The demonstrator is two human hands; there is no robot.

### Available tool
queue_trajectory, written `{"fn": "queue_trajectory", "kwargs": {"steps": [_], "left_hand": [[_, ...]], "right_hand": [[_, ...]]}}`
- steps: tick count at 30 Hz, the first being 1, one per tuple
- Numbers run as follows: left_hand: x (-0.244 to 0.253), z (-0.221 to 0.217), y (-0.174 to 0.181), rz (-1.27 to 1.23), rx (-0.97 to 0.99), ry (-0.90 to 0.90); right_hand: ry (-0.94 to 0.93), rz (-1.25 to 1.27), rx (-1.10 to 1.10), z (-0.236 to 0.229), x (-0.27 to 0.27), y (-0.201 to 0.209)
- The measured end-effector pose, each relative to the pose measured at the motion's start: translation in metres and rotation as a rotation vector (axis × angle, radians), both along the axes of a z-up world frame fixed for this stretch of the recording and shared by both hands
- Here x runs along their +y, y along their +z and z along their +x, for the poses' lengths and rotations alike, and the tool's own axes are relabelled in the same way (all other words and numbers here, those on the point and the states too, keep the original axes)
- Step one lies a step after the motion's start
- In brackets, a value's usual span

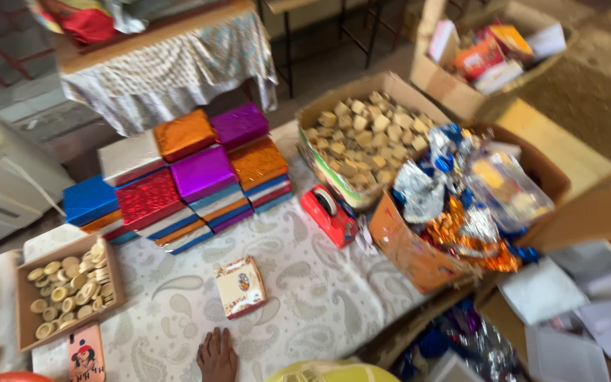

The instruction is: Packing small decorative boxes with items and organizing them into larger containers.

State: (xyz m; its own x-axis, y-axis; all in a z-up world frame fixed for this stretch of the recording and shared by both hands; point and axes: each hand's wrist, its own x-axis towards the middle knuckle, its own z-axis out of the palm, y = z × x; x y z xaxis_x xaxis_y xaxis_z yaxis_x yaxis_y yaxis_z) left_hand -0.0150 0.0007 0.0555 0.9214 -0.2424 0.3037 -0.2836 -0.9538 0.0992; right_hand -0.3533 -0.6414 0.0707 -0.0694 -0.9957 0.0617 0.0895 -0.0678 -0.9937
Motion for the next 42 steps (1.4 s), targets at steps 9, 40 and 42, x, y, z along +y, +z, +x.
{"fn": "queue_trajectory", "kwargs": {"steps": [9,40,42], "left_hand": [[-0.009,-0.014,0.053,-0.077,0.098,-0.082],[-0.006,-0.012,0.050,-0.090,0.204,-0.034],[-0.006,-0.012,0.050,-0.094,0.201,-0.024]], "right_hand": [[-0.235,0.061,0.160,-0.065,-0.007,-0.017],[0.761,-0.534,1.479,0.053,0.133,-0.037],[0.769,-0.519,1.487,0.053,0.134,-0.027]]}}
